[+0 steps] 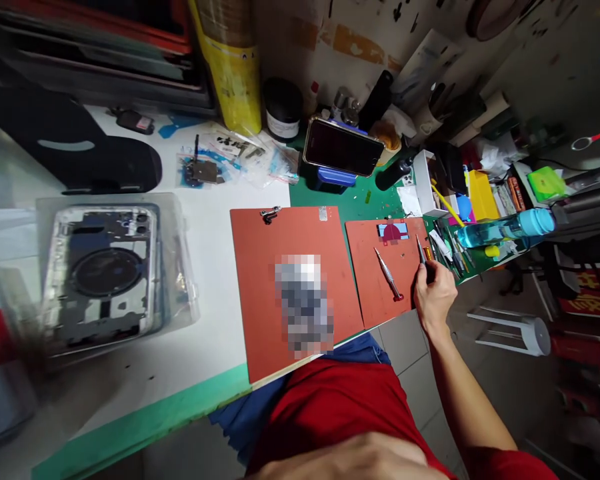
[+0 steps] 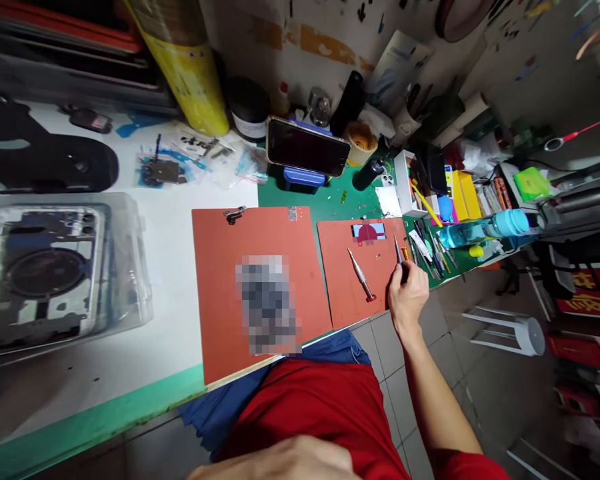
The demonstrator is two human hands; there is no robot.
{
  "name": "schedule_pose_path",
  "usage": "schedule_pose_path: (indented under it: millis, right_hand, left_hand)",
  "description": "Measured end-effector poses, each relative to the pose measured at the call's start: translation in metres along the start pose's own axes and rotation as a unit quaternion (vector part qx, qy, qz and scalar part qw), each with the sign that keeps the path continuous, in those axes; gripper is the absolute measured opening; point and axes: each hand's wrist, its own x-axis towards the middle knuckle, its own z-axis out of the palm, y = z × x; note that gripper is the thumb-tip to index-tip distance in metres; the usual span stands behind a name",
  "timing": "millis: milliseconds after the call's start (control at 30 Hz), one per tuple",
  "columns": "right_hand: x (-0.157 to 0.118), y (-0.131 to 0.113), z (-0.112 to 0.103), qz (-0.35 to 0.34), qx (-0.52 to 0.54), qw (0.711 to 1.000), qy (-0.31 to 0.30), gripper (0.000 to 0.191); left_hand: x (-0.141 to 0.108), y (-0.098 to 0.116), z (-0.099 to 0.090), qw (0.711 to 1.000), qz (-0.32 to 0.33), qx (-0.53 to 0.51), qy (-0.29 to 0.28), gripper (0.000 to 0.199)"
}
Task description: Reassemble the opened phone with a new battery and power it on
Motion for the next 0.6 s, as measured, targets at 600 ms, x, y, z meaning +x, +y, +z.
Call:
schedule_pose_path:
  millis: [600]
  right_hand:
    - [-0.022,-0.097,-0.049,0.049,0.192,0.968,-0.152,0.036]
  left_hand:
    - [-0.052,-0.018,0.014,0.877,-0.346,0.138,0.305,0.041]
